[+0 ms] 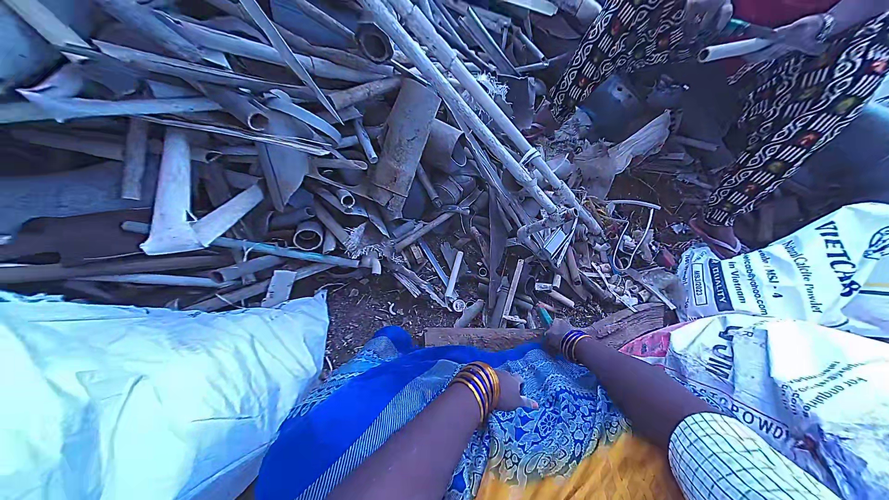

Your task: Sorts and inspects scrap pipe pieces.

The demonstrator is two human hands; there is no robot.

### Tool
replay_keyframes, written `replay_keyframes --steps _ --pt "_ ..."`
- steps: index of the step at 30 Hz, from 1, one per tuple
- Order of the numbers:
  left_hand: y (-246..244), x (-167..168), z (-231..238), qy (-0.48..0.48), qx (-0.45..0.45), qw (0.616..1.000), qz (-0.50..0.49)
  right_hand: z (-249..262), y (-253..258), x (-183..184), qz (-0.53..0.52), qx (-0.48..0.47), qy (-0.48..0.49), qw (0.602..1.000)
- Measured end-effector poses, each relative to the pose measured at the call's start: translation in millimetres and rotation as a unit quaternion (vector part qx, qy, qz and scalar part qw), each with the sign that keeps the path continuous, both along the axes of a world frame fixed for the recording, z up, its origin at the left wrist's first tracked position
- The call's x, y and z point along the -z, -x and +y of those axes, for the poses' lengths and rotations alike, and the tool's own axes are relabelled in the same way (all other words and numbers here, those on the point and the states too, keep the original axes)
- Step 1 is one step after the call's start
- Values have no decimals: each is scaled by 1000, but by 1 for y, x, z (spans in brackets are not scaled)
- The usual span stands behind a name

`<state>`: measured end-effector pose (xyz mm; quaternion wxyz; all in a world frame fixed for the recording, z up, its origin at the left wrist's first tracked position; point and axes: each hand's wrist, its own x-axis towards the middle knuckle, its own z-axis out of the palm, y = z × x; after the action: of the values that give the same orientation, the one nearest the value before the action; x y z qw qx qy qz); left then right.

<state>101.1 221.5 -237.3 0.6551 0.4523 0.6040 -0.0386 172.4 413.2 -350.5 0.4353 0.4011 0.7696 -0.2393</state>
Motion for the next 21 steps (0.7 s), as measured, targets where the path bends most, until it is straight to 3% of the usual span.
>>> replay_keyframes --steps 4,11,16,19,21 --pt "1 0 3 -11 -16 1000 9 -7 -2 -5 53 53 -31 997" --pt "11 -23 8 -31 -128 985 111 -26 -15 -34 117 27 -39 992" --pt "10 -37 1 -31 -206 965 158 -47 -13 -70 301 27 -33 953" --pt "22 -45 -10 -100 -445 875 163 -55 -16 -105 412 34 1 911" --pt "35 -47 -18 -215 -599 761 122 -57 -25 -136 450 35 47 891"
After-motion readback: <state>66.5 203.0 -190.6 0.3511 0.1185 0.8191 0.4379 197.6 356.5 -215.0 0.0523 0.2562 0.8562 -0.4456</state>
